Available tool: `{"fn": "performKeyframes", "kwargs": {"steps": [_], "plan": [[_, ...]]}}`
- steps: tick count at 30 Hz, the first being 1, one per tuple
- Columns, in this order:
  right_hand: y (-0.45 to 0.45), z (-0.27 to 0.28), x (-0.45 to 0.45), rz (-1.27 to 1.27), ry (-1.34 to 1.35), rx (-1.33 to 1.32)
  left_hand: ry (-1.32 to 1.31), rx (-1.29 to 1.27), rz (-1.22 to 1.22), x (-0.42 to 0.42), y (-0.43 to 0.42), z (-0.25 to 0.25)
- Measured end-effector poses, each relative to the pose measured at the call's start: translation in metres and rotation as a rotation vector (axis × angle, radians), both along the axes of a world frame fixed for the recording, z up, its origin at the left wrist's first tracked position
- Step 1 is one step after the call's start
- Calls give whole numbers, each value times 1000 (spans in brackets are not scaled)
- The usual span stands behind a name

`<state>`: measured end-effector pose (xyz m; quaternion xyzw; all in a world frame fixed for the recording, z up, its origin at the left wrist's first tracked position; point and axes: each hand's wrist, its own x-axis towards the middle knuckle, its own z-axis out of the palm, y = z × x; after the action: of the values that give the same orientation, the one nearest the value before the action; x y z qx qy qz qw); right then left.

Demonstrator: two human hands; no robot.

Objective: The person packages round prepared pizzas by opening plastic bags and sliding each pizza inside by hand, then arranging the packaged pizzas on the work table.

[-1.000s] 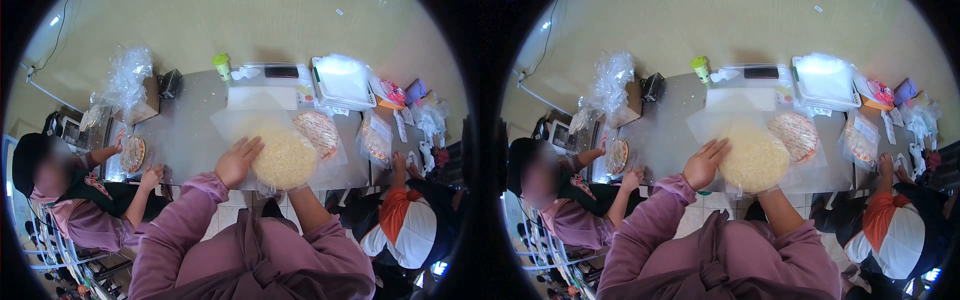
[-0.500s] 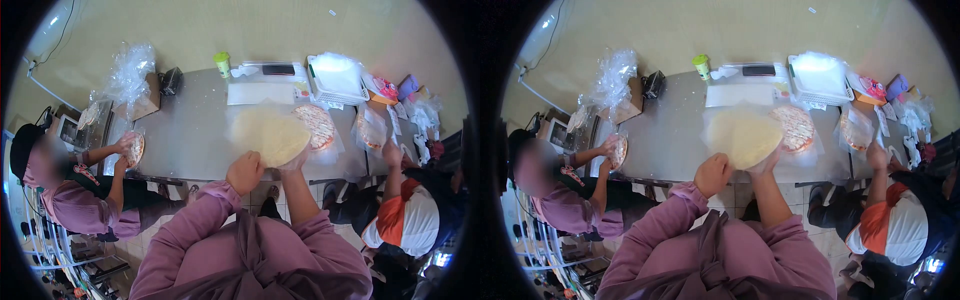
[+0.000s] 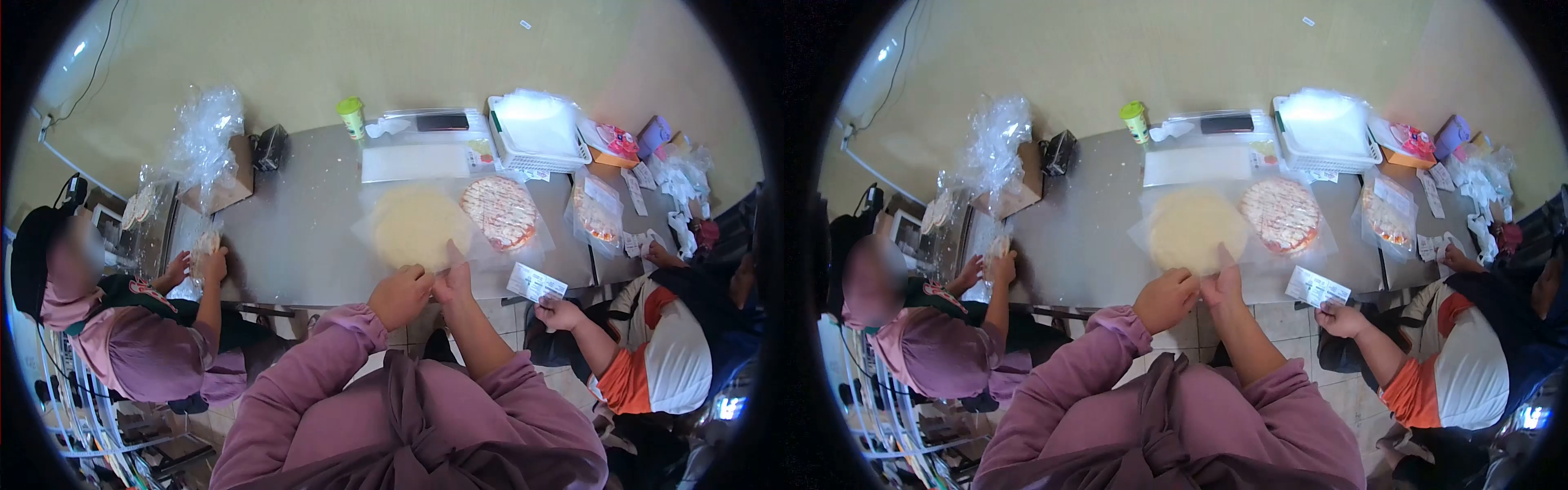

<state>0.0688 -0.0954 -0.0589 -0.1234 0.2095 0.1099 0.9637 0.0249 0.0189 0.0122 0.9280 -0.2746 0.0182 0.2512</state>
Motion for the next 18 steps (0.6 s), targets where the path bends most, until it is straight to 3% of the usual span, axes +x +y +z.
{"fn": "performKeyframes", "kwargs": {"steps": [5, 8, 10, 12, 13, 15, 16, 18], "plan": [[2, -7, 16, -67, 8, 113, -44, 113, 132, 7, 13, -8], [4, -25, 26, 13, -27, 169, -39, 88, 308, 14, 29, -18], [2, -19, 16, 200, 32, 51, -7, 100, 368, 18, 38, -26], [-5, -53, 3, 414, -7, -168, 48, 58, 451, 19, 44, -33], [-15, -42, -2, 408, -5, -171, 49, 55, 444, 18, 48, -38], [-42, -11, -9, 1009, -108, -739, -4, -25, 387, 16, 56, -47], [-57, 6, -3, 997, -113, -748, -14, -31, 379, 15, 55, -47], [-89, 47, 17, 1454, -613, -1238, 145, -16, 427, 9, 53, -41]]}}
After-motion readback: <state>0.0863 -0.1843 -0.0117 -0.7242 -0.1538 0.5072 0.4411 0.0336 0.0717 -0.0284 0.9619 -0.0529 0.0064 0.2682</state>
